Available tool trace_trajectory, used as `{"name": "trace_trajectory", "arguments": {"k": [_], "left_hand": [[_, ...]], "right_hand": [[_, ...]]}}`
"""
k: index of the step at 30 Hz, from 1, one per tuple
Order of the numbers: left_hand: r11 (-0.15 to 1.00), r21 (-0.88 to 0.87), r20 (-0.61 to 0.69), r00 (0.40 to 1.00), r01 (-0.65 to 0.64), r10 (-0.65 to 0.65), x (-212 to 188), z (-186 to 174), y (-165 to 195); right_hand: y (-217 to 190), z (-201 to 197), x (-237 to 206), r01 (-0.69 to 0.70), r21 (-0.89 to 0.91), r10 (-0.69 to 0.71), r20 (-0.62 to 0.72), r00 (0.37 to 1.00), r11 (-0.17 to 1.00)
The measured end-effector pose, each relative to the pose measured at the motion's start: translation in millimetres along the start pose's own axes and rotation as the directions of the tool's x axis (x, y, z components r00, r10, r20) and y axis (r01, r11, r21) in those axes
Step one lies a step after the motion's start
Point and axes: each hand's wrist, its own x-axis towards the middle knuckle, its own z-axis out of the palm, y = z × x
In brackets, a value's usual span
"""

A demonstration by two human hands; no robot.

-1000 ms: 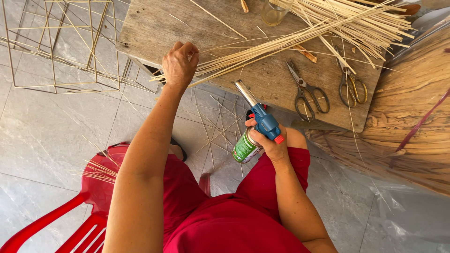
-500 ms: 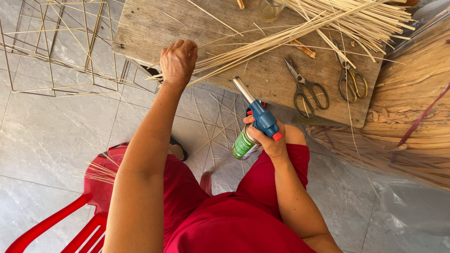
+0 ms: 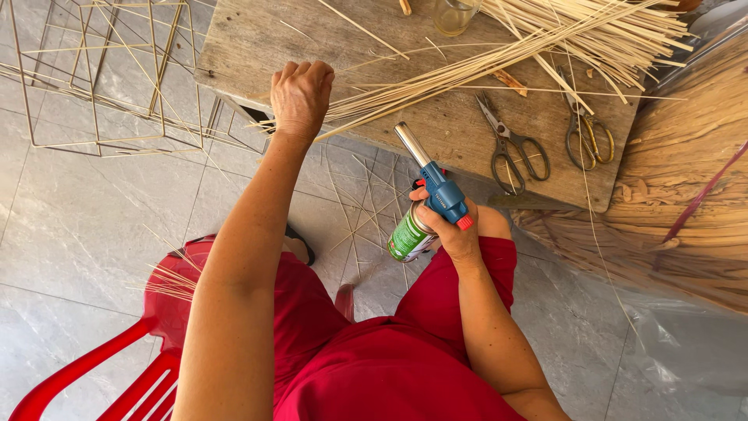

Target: The person uses a blowtorch to heat a thin bamboo stick, then retrieves a knife and scissors from a nearby kitchen area. They return to the workbench and use the knife to split and sharpen the bamboo stick, preparing it for assembly.

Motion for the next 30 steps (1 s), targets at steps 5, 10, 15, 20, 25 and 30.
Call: {"name": "trace_trajectory", "arguments": {"k": [5,10,15,20,25,30], "left_hand": [[0.986,-0.098,0.138,0.983,0.135,-0.121,2.6,1.7,1.0],[1.000,0.014,0.047,0.999,-0.014,0.014,4.0,-3.6,1.6],[0.983,-0.179,-0.094,0.995,-0.047,0.030,-15.5,-18.7,26.3],[0.665,-0.699,0.411,0.909,0.264,0.072,-105.0,-52.3,93.6],[0.558,-0.811,0.358,0.903,0.175,0.236,-145.8,-60.2,141.2],[0.548,-0.783,0.430,0.893,0.295,0.134,-148.2,-48.8,140.8]], "right_hand": [[0.2,-0.4,-0.3,-0.010,0.059,0.010,0.002,1.000,0.998],[0.1,-0.1,0.9,-0.040,0.125,0.040,0.001,0.999,0.991],[-3.7,-0.9,-1.0,-0.018,0.100,0.024,-0.052,0.998,0.995],[-2.5,-4.6,-3.8,-0.012,0.144,0.016,-0.030,0.999,0.990],[0.2,4.5,-9.6,0.111,0.067,-0.112,0.018,0.994,0.992],[-21.3,25.4,-8.8,0.173,-0.098,-0.164,0.087,0.983,0.980]]}}
